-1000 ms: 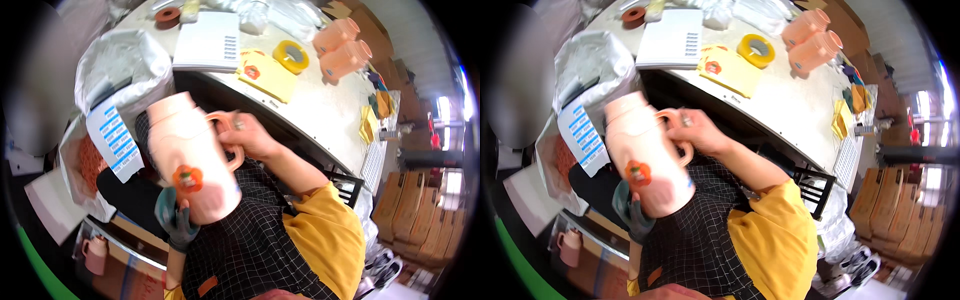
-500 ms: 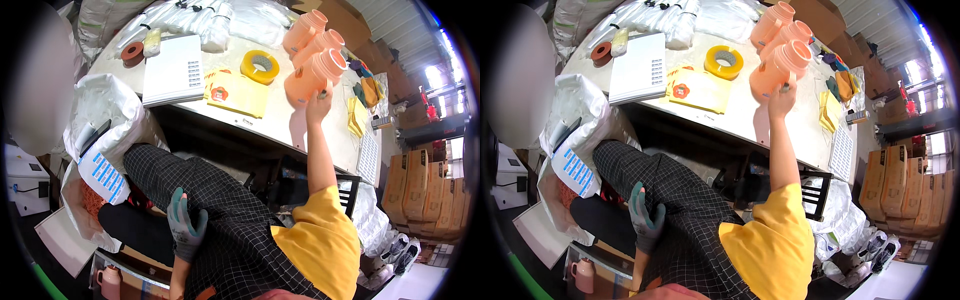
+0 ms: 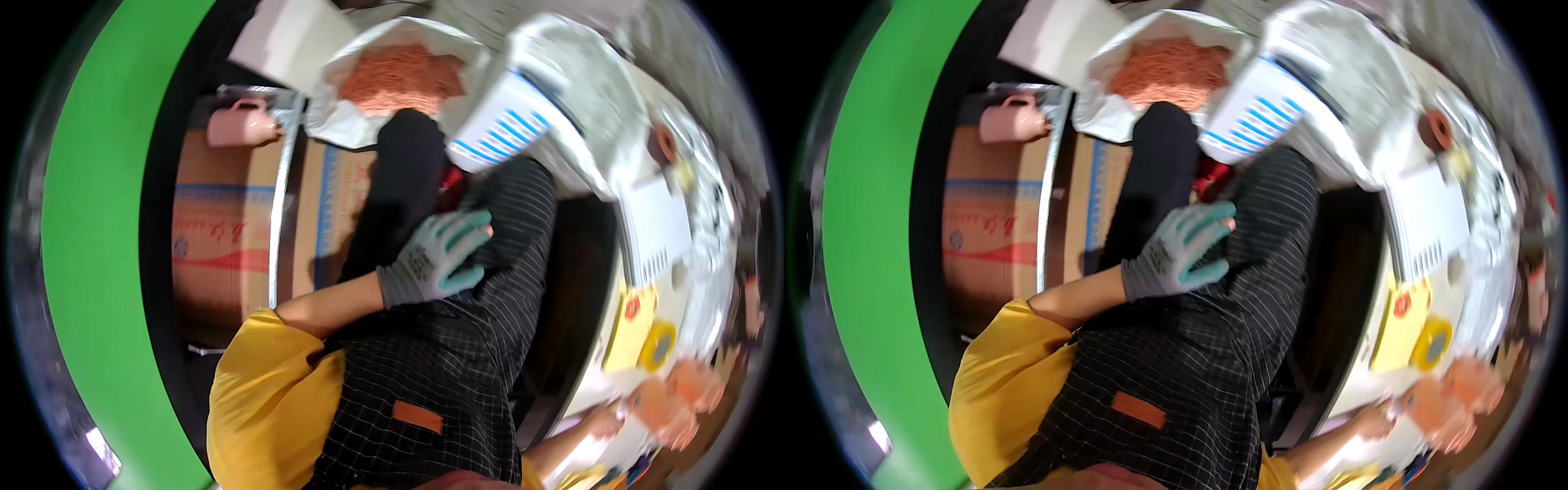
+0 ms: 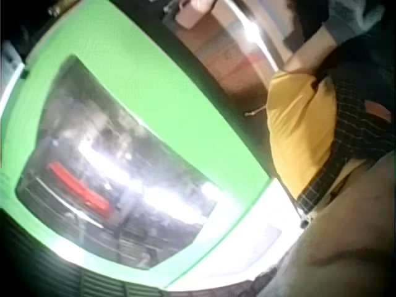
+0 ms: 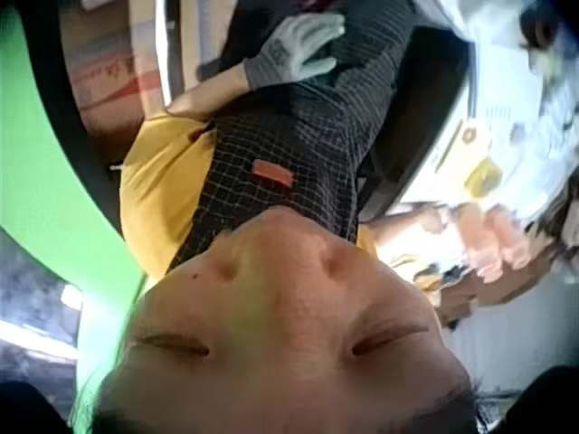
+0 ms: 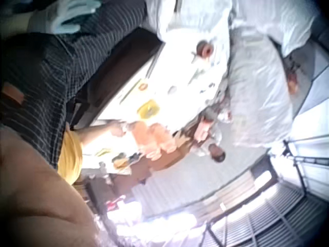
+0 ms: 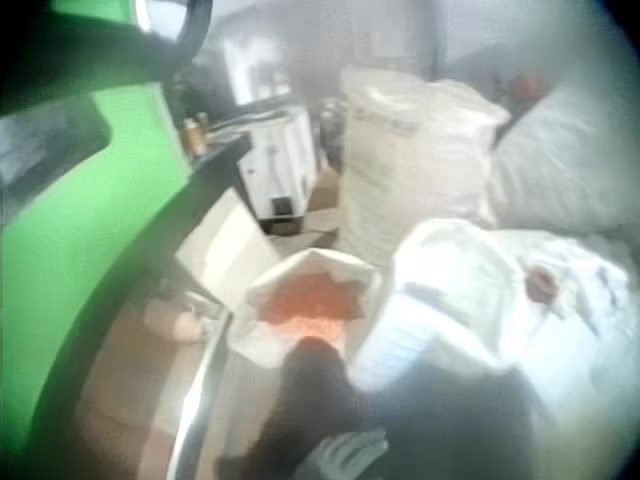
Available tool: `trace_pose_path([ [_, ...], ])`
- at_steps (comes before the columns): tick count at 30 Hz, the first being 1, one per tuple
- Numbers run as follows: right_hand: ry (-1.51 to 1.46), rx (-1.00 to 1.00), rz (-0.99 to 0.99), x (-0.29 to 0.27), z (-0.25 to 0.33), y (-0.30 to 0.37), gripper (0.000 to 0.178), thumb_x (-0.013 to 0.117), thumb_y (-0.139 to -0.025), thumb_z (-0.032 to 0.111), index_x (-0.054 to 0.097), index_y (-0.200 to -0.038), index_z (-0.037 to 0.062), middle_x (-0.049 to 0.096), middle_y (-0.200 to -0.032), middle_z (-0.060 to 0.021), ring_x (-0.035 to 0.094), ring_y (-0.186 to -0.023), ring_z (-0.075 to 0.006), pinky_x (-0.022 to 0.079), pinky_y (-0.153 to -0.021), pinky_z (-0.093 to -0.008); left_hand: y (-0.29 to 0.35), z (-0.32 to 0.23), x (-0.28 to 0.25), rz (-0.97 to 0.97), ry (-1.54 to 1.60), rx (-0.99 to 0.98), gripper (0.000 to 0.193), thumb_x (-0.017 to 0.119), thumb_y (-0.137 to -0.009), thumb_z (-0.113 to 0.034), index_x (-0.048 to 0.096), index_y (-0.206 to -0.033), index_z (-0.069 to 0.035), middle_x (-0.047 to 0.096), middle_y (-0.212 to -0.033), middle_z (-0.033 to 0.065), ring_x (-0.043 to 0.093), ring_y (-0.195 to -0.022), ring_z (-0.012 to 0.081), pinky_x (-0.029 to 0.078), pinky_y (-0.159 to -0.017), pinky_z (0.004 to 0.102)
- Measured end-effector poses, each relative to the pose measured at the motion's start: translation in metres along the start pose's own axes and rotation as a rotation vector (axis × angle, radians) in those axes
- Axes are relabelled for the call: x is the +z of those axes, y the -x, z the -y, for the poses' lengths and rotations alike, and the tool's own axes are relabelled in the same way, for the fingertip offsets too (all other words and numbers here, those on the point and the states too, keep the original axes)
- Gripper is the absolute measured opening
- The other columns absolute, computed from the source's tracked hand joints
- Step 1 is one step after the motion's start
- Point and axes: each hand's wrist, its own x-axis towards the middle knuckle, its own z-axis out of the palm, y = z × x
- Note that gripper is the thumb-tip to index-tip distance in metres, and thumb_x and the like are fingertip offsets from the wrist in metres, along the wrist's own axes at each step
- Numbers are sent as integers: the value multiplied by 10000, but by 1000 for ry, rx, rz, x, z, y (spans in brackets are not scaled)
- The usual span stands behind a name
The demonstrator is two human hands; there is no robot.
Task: The person labels thermos flask bodies, inserts a component into the opening, and applies adhesive strips by hand.
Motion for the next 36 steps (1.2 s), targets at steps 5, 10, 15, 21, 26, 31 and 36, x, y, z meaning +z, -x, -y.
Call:
trace_pose_path([
  [5, -150, -763, -461, -24, 67, 43, 911, 498, -941, 845, 571, -1442, 88, 586, -1340, -198, 547, -1224, -412, 428, -941, -601, 53, 130, -23, -481, -140, -484, 659, 782, -876, -222, 519, -1449, -29, 574, -1405, 245, 577, -1267, 424, 469, -1088, 495],
  [10, -444, -1173, -249, -55, 194, 173, 702, 657, -1039, 505, 491, -1465, -28, 564, -1388, -233, 499, -1308, -404, 377, -1099, -580, 128, 314, -69, -472, -477, -1058, 739, 730, -908, -364, 466, -1498, -6, 522, -1503, 241, 524, -1339, 432, 430, -1130, 520],
  [15, -507, -1502, 210, -90, 237, 285, 608, 711, -1002, 332, 492, -1430, -42, 533, -1352, -252, 493, -1285, -441, 381, -1109, -561, 149, 444, -123, -47, -1075, -896, 655, 666, -927, -303, 500, -1517, -72, 446, -1621, 195, 446, -1466, 398, 324, -1215, 571],
  [21, -442, -1551, 544, -84, 262, 342, 623, 662, -827, 175, 474, -1383, -34, 464, -1288, -299, 466, -1198, -470, 374, -1075, -584, 178, 558, -145, 559, -1255, -586, 560, 484, -1037, -241, 464, -1572, -76, 402, -1672, 153, 291, -1587, 387, 167, -1310, 588],
  [26, -444, -1517, 561, -90, 274, 343, 581, 640, -854, 240, 486, -1342, -34, 444, -1257, -301, 453, -1196, -466, 385, -1045, -573, 189, 579, -145, 786, -1293, -784, 556, 500, -1045, -273, 473, -1580, -125, 406, -1674, 92, 304, -1580, 333, 151, -1309, 580],
  [31, -463, -1533, 564, -77, 270, 344, 585, 654, -823, 202, 490, -1333, -36, 440, -1258, -309, 452, -1200, -473, 378, -1059, -574, 201, 506, -186, 225, -1285, -661, 631, 670, -941, -208, 509, -1545, -127, 481, -1613, 104, 443, -1486, 311, 331, -1240, 512],
  [36, -615, -1537, 554, -82, 284, 349, 637, 731, -744, 55, 532, -1348, 9, 501, -1317, -256, 471, -1255, -458, 351, -1122, -555, 136, 327, -214, -557, -780, -520, 687, 827, -892, -229, 531, -1485, -48, 547, -1548, 145, 532, -1391, 357, 411, -1177, 480],
])
